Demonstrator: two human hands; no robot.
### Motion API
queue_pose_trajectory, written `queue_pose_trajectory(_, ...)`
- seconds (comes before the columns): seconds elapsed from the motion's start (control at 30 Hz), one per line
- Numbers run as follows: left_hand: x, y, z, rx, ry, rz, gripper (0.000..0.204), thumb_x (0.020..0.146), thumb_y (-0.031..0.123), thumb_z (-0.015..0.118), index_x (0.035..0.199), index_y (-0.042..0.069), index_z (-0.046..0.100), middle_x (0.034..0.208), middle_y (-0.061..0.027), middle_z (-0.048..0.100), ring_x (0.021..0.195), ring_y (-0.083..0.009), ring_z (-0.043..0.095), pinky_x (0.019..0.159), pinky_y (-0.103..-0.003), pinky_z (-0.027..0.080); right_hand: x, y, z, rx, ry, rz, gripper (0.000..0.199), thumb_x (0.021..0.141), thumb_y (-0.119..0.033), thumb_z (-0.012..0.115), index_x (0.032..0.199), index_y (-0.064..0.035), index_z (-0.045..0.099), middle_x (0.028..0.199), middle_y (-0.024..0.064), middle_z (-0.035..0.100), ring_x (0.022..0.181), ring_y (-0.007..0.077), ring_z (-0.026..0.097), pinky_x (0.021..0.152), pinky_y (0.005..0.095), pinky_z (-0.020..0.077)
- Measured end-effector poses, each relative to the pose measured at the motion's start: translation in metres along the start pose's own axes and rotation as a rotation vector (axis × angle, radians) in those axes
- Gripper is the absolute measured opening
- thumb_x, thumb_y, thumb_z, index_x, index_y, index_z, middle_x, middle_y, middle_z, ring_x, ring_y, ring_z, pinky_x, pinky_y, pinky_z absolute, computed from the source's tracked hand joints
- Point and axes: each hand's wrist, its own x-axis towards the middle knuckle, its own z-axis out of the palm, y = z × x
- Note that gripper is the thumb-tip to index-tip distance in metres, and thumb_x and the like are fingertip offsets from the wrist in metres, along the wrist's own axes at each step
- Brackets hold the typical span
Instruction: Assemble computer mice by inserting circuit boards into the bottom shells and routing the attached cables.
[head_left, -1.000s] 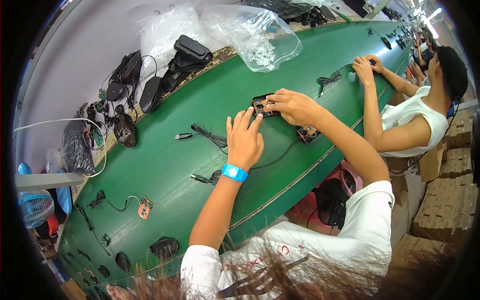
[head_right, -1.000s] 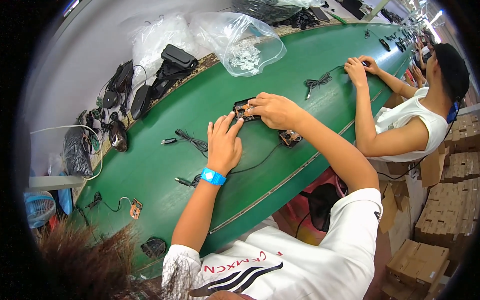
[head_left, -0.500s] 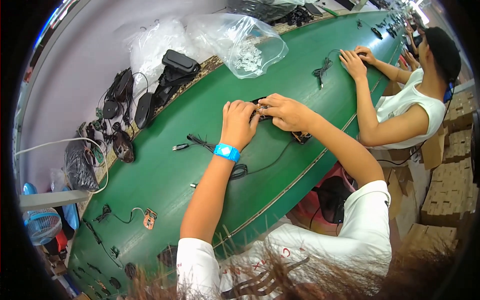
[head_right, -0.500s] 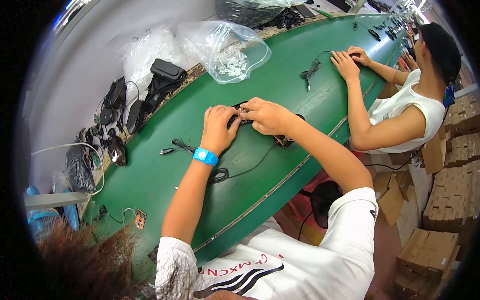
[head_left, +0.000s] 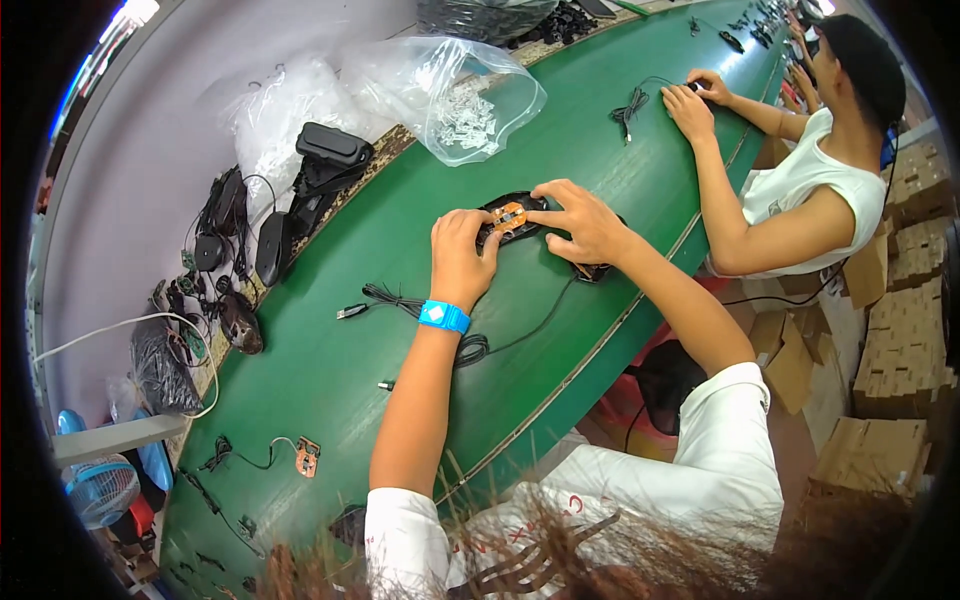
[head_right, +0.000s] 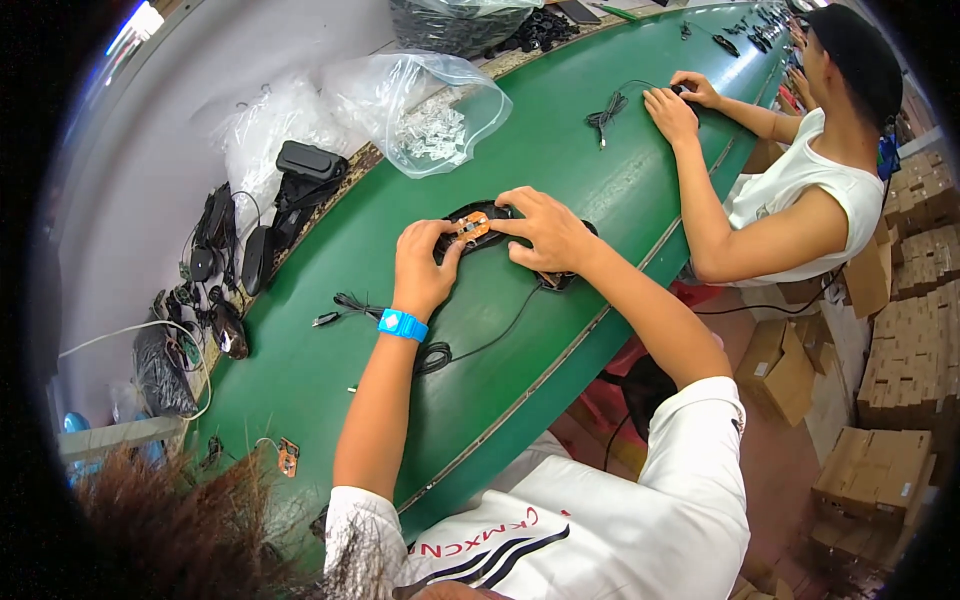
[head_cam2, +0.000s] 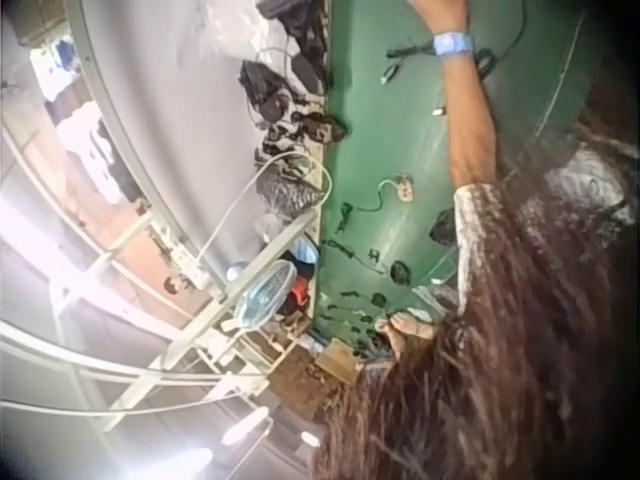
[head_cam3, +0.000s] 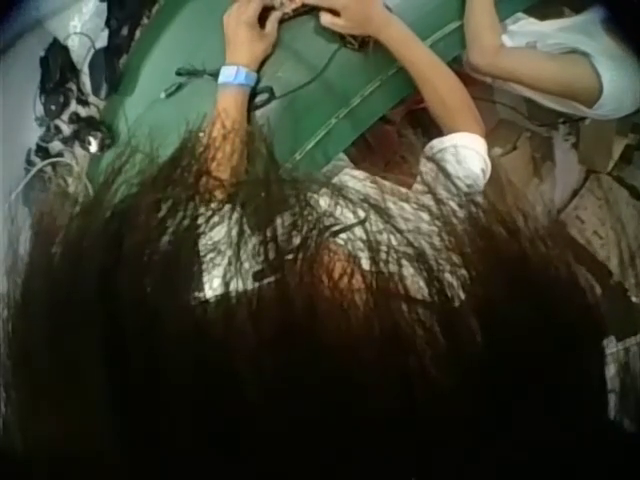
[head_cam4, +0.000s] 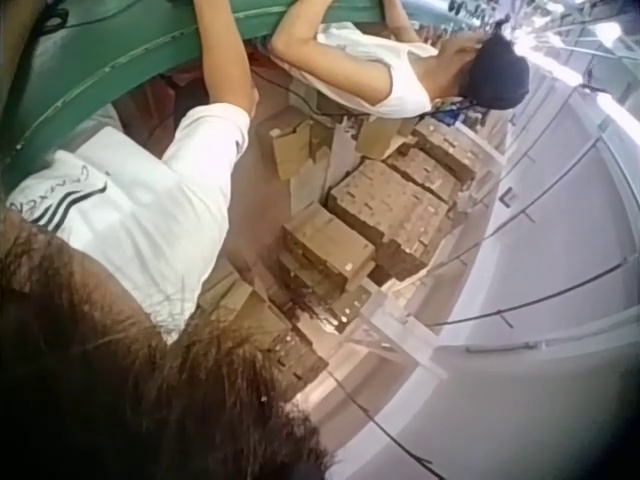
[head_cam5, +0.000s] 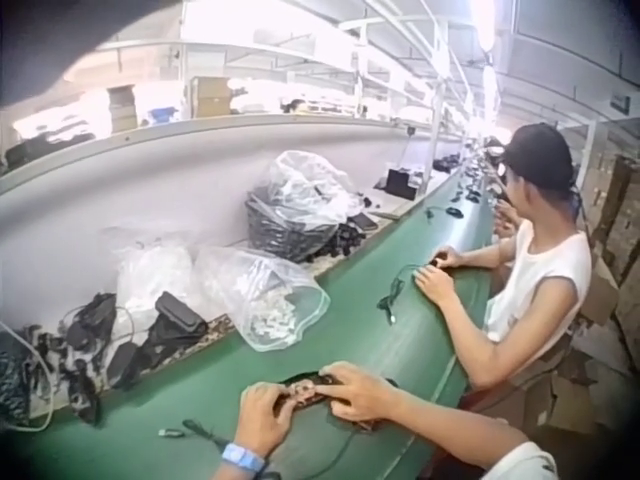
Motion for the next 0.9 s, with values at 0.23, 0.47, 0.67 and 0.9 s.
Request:
queue_pose_trajectory(0.23, 0.002, 0.0, 0.002, -0.026, 0.008, -0.01, 0.025, 0.08, 0.009, 0.079, 0.101, 0.005, 0.067, 0.1, -0.0127, 0.068, 0.105, -0.0352, 0.061, 0.098, -0.047, 0.044, -0.003, 0.003, -0.01, -0.055, -0.016, -0.015, 0.044, 0.078, -0.014, 0.067, 0.122, -0.0109, 0.07, 0.127, 0.0132, 0.058, 0.12, 0.0338, 0.056, 0.104, 0.0455, 0.0474)
queue_pose_trajectory(0.47, 0.011, 0.01, 0.0, 0.045, -0.105, -0.065, 0.023, 0.081, 0.01, 0.078, 0.102, 0.006, 0.07, 0.102, -0.0126, 0.069, 0.106, -0.0347, 0.062, 0.098, -0.048, 0.045, -0.003, 0.018, -0.007, 0.123, 0.053, 0.017, 0.043, 0.076, -0.009, 0.068, 0.119, -0.0116, 0.072, 0.12, 0.0103, 0.063, 0.121, 0.0319, 0.056, 0.105, 0.0459, 0.0459)
queue_pose_trajectory(0.67, 0.016, 0.005, 0.004, 0.125, -0.114, -0.019, 0.02, 0.081, 0.011, 0.078, 0.101, 0.007, 0.075, 0.102, -0.0111, 0.071, 0.104, -0.0335, 0.063, 0.094, -0.047, 0.049, 0.003, 0.006, -0.011, -0.076, -0.013, -0.131, 0.04, 0.073, -0.01, 0.069, 0.113, -0.0119, 0.072, 0.118, 0.007, 0.064, 0.12, 0.0289, 0.057, 0.104, 0.0428, 0.0467)
queue_pose_trajectory(0.9, 0.028, 0.017, 0.001, 0.193, -0.197, -0.072, 0.018, 0.079, 0.009, 0.078, 0.097, 0.004, 0.077, 0.1, -0.0119, 0.072, 0.098, -0.0349, 0.064, 0.09, -0.044, 0.052, 0.009, 0.001, -0.009, -0.117, -0.033, -0.079, 0.038, 0.072, -0.011, 0.07, 0.11, -0.0103, 0.07, 0.112, 0.0067, 0.064, 0.117, 0.0286, 0.058, 0.101, 0.0423, 0.0473)
